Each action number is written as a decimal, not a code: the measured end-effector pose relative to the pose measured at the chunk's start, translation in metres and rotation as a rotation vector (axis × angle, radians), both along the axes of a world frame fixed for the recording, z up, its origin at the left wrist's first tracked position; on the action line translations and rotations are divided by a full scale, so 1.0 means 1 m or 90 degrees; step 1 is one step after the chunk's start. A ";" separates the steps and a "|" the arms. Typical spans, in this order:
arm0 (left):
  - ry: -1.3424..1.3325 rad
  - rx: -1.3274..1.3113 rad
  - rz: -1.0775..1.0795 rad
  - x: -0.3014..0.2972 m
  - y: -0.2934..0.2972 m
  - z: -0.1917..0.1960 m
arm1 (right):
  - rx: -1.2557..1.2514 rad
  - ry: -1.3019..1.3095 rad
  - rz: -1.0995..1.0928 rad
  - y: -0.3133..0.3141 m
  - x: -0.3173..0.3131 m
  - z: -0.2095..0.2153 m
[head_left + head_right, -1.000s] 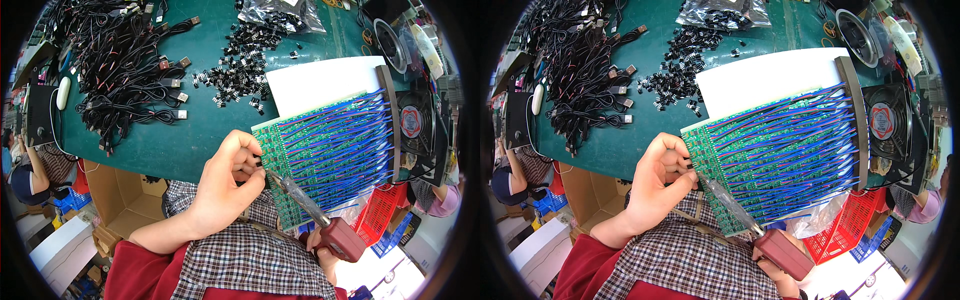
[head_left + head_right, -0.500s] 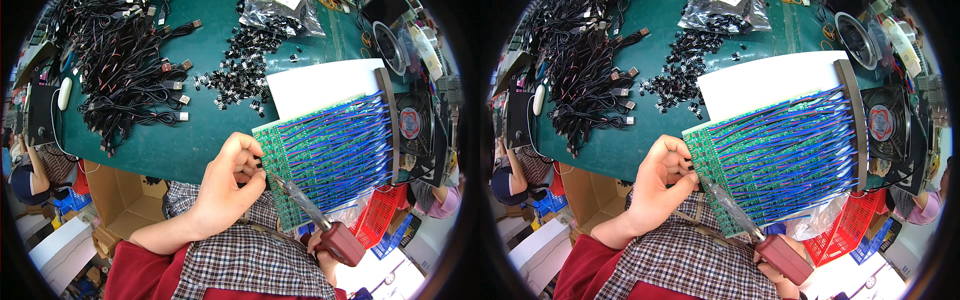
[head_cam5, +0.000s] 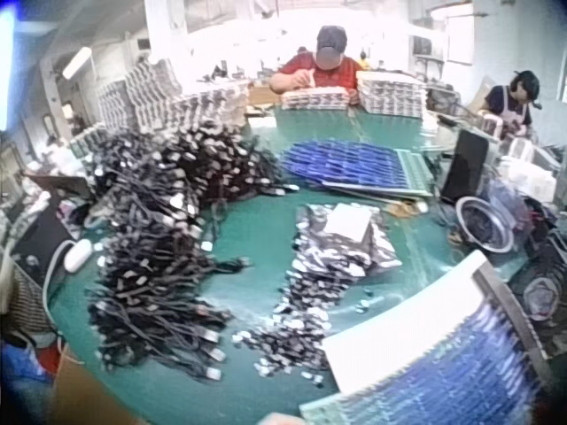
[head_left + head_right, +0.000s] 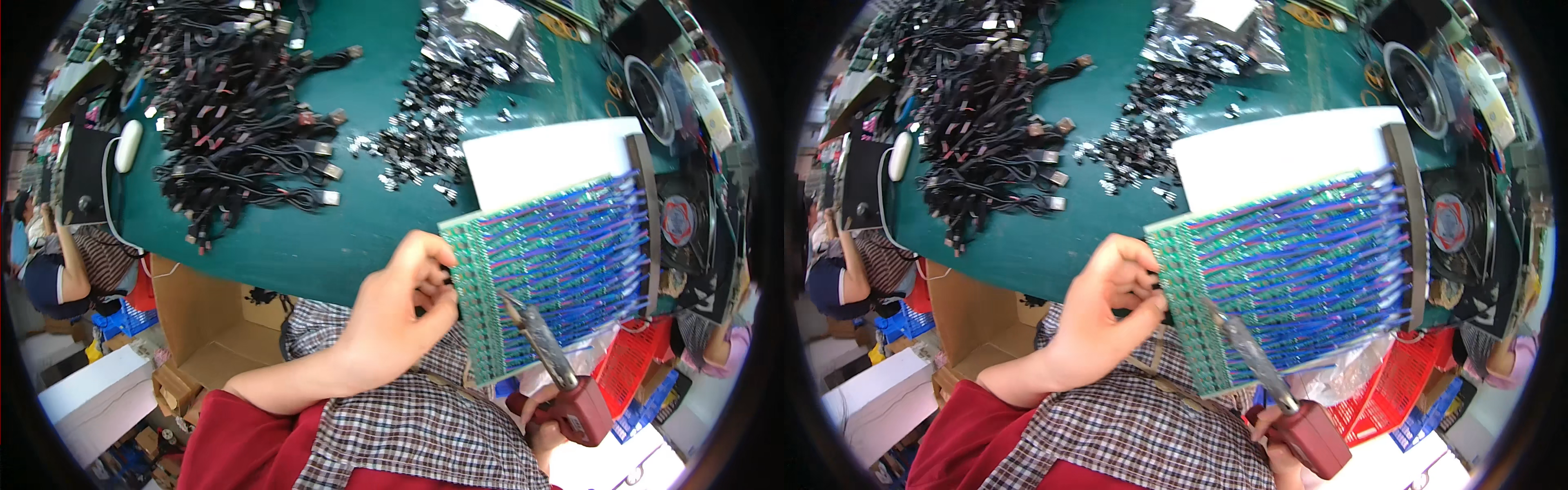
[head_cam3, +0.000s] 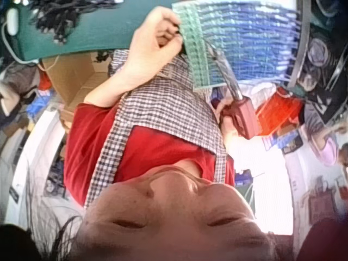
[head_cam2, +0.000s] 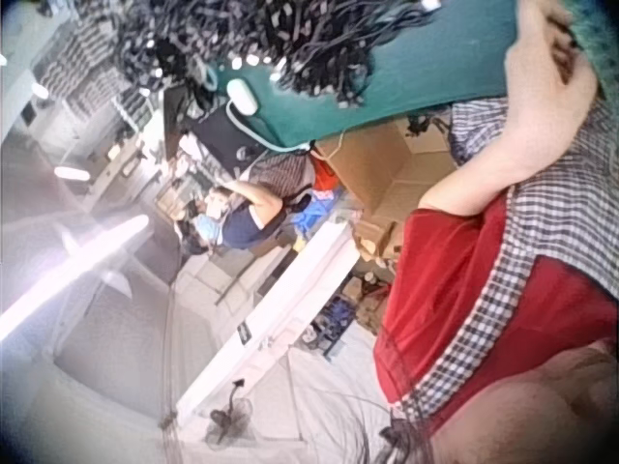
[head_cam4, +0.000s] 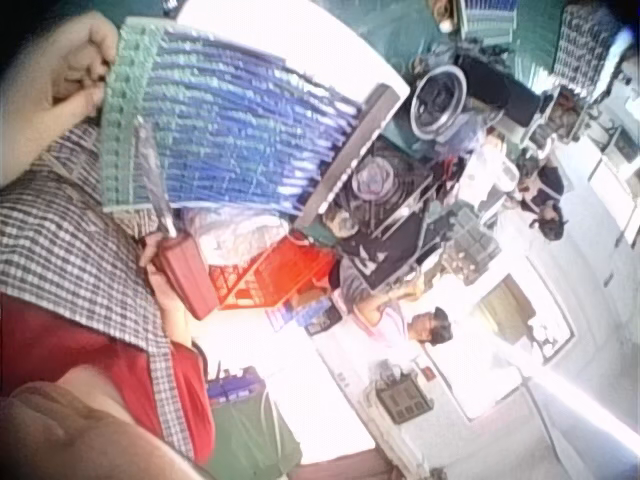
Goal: The person solders wires to a circuit board panel using a soldering gun, removes the completed panel, and positions a new board panel under a weight. They then place small electronic components onto the board and solder them in place using the soldering gun.
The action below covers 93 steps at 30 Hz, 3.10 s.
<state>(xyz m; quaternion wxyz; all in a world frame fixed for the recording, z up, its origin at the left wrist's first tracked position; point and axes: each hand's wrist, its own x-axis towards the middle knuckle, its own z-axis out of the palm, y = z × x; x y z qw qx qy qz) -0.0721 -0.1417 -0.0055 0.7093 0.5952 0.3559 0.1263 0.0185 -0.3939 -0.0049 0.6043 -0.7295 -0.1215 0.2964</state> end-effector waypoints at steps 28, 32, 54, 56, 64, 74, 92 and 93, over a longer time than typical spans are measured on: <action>-0.046 -0.193 0.028 -0.025 0.027 0.015 | 0.015 0.113 0.038 -0.003 0.003 0.008; -0.059 -0.245 0.044 -0.021 0.004 0.012 | 0.015 0.163 0.075 -0.009 0.004 0.006; -0.014 -0.060 0.024 -0.004 -0.015 0.001 | 0.078 0.220 0.113 -0.020 0.005 0.003; -0.009 -0.068 0.024 -0.004 -0.014 0.002 | 0.076 0.228 0.116 -0.023 0.007 0.002; 0.005 -0.069 0.017 -0.002 -0.013 0.000 | 0.055 0.187 0.146 -0.015 0.009 -0.002; -0.006 -0.089 0.014 -0.002 -0.011 0.000 | 0.037 0.110 0.201 -0.013 0.012 -0.004; -0.001 -0.090 0.023 -0.001 -0.013 -0.001 | -0.248 -0.165 0.284 -0.020 0.004 -0.004; -0.006 -0.090 0.027 -0.001 -0.013 -0.002 | -0.263 -0.195 0.313 -0.020 0.004 -0.003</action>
